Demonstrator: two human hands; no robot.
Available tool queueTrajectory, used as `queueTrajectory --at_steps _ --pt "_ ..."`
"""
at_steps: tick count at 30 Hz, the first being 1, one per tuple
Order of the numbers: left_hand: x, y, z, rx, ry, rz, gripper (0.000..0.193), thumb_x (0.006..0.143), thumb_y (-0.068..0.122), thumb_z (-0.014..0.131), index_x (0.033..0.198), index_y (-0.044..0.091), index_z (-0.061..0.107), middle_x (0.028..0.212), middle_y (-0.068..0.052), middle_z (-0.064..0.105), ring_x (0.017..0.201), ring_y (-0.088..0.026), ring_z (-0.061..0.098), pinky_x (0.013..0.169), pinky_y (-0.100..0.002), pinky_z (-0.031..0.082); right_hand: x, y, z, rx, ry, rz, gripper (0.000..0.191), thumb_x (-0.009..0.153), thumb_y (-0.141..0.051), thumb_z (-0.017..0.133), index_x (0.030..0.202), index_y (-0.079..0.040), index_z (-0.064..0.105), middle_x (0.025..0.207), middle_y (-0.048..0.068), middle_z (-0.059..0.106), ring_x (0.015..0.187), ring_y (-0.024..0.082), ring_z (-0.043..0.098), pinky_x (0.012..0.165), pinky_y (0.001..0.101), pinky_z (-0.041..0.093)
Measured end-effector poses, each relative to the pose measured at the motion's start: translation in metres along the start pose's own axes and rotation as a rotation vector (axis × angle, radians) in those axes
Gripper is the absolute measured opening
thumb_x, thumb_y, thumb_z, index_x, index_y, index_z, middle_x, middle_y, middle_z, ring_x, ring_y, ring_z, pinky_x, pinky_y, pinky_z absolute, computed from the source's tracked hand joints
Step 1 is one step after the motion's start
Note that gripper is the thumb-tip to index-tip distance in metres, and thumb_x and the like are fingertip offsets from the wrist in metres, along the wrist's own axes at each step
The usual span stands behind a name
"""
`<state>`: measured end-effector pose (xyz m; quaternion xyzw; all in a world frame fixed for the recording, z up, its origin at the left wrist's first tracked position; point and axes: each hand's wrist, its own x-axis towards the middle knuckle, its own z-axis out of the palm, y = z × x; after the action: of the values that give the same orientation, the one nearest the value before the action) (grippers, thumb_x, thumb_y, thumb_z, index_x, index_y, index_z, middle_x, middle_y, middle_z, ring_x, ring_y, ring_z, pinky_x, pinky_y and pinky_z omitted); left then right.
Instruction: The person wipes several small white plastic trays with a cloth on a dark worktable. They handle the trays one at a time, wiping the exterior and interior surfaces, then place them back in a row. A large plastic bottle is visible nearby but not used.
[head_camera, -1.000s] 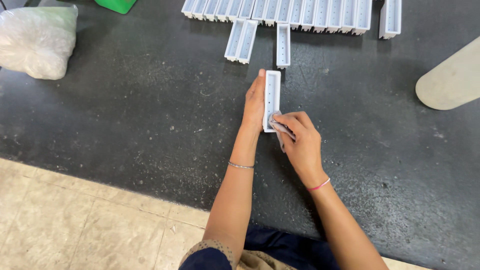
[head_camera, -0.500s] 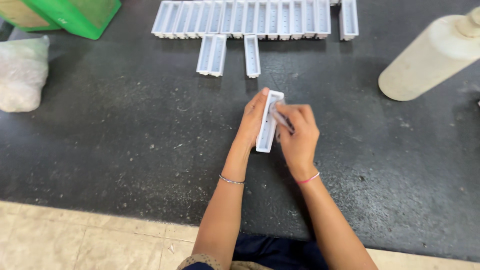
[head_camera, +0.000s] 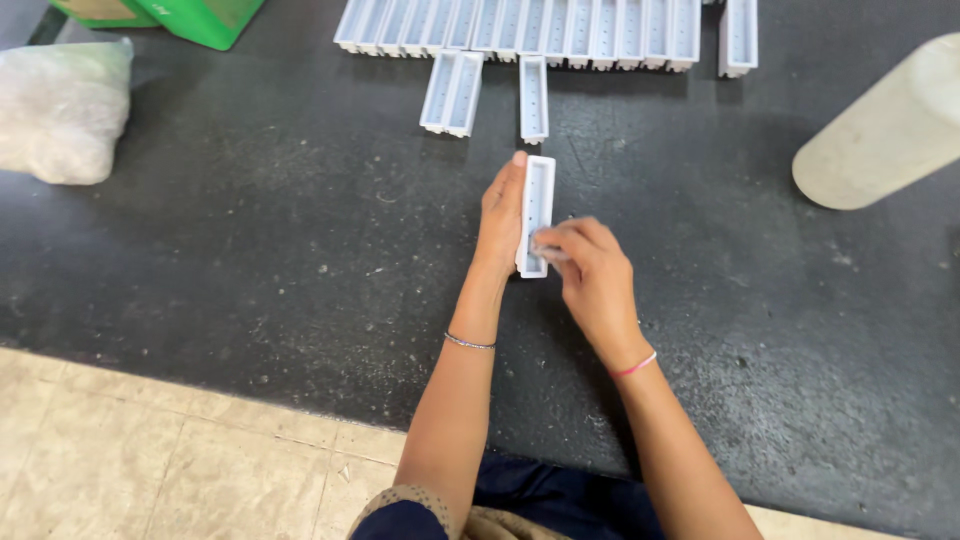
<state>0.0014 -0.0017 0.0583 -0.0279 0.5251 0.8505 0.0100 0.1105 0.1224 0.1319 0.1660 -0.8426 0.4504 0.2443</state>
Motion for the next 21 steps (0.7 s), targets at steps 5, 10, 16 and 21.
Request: queueTrajectory --at_steps 5,10,16,21 --pt "0.010 0.006 -0.019 -0.009 0.104 0.112 0.048 0.103 0.051 0.058 0.105 0.005 0.071 0.075 0.005 0.057 0.064 -0.004 0.050 0.054 -0.022 0.041 -0.001 -0.002 0.001 0.136 -0.223 0.084 0.025 0.083 0.009 0.068 0.103 -0.006 0.075 0.102 0.009 0.072 0.093 0.027 0.072 0.082 0.0355 0.057" --pt "0.014 0.017 -0.028 -0.074 0.140 0.110 0.055 0.103 0.056 0.051 0.109 0.005 0.072 0.074 0.003 0.059 0.060 -0.006 0.054 0.052 -0.023 0.045 0.001 0.001 -0.006 0.392 -0.509 0.191 0.030 0.081 0.011 0.063 0.101 -0.007 0.077 0.105 0.005 0.076 0.097 0.019 0.076 0.085 0.0304 0.059" --pt "0.009 0.031 -0.040 -0.321 0.020 0.071 0.059 0.102 0.058 0.052 0.116 0.003 0.068 0.066 0.002 0.051 0.047 -0.006 0.045 0.041 -0.023 0.036 0.002 0.004 -0.008 0.313 -0.499 0.175 0.029 0.082 0.009 0.066 0.104 -0.007 0.077 0.103 0.005 0.076 0.096 0.017 0.074 0.084 0.0298 0.057" --pt "0.011 0.031 -0.044 -0.397 -0.020 0.072 0.060 0.102 0.058 0.053 0.120 0.002 0.065 0.066 0.003 0.049 0.047 -0.005 0.043 0.042 -0.022 0.036 0.001 0.006 -0.003 0.325 -0.511 0.218 0.029 0.082 0.009 0.065 0.104 -0.007 0.077 0.103 0.005 0.076 0.095 0.018 0.074 0.083 0.0294 0.057"
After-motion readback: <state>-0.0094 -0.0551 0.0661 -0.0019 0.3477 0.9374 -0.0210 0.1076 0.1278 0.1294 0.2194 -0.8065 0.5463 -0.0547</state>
